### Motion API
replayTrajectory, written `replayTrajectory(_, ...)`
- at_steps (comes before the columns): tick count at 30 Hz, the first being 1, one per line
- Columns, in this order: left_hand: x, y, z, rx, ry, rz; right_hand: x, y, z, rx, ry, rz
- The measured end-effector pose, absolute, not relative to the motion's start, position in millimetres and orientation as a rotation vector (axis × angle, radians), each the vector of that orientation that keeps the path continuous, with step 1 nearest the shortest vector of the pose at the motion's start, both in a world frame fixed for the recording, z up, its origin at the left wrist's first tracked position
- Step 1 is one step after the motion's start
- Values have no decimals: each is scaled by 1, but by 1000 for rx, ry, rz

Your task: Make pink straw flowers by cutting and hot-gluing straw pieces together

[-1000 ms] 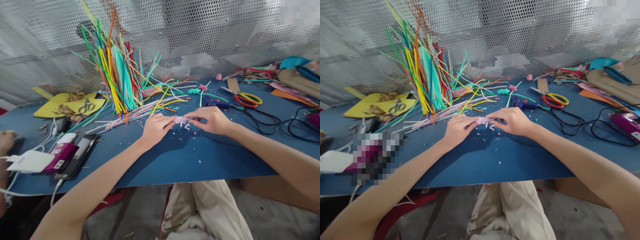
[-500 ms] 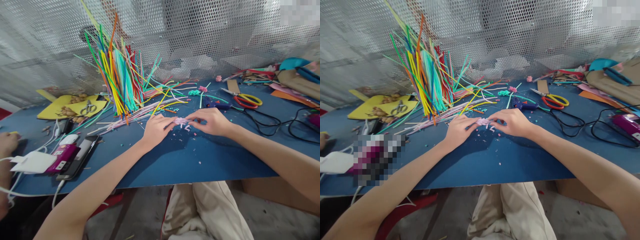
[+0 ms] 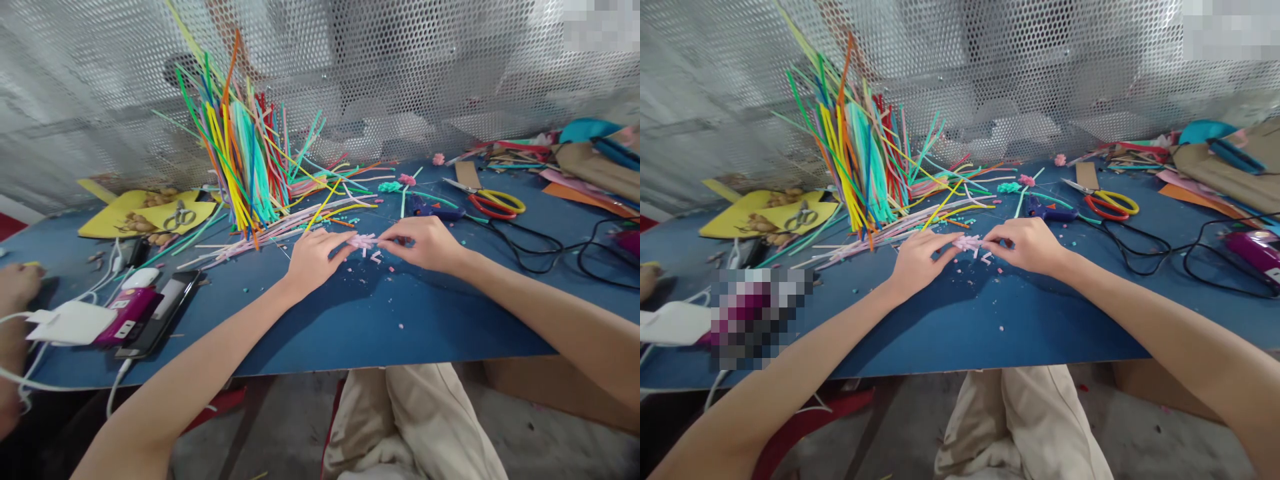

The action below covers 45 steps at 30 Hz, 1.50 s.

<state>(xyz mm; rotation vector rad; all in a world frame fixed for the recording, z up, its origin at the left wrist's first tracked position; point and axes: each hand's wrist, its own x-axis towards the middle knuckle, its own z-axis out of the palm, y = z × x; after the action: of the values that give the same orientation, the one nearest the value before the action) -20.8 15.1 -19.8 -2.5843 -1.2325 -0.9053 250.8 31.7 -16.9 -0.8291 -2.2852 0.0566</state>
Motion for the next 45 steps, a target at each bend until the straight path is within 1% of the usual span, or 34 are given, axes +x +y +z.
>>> replayTrajectory(9,-17,11,-18,-2684,-1119,-883,242,25,-18,-769,-2291,95)
replayTrajectory(33,-14,9,-15,-2633,-1037,-944,241,24,-20,-700,-2290,115)
replayTrajectory(45,-29,22,-17,-2790,-1096,-936,247,35,-25,-832,-2349,138)
